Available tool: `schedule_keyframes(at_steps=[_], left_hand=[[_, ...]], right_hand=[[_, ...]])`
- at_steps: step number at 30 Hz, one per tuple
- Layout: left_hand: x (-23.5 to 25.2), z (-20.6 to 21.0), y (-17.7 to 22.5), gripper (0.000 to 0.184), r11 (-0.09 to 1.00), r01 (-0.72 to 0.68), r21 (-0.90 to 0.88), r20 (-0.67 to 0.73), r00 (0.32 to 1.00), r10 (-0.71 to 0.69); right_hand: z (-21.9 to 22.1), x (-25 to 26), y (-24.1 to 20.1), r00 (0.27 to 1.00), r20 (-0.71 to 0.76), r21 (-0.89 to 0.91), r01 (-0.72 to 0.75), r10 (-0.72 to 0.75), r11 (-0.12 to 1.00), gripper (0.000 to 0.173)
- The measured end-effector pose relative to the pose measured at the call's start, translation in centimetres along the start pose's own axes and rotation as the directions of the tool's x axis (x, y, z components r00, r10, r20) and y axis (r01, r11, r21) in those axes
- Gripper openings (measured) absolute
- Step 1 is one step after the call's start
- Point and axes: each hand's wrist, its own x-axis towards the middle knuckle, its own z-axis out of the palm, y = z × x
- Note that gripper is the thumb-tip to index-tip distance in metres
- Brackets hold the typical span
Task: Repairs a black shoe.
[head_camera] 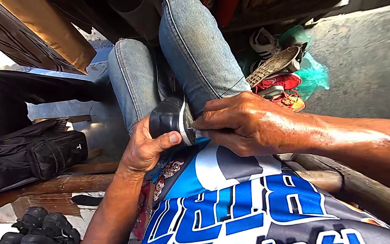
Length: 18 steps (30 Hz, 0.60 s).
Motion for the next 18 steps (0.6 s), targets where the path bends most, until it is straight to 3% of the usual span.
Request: schedule_keyframes(at_steps=[8,18], left_hand=[[-0.1,0.4,-1.4,0.037,0.992,-0.014,0.129,-0.019,1.000,0.016],[0.2,-0.1,-2.4,0.036,0.990,-0.048,0.130,0.009,0.999,0.047]], right_hand=[[0.4,-0.1,0.3,0.994,0.105,-0.195,0.061,-0.041,0.979,0.019],[2.3,1.0,0.6,0.995,0.104,-0.197,0.025,-0.005,0.980,0.015]])
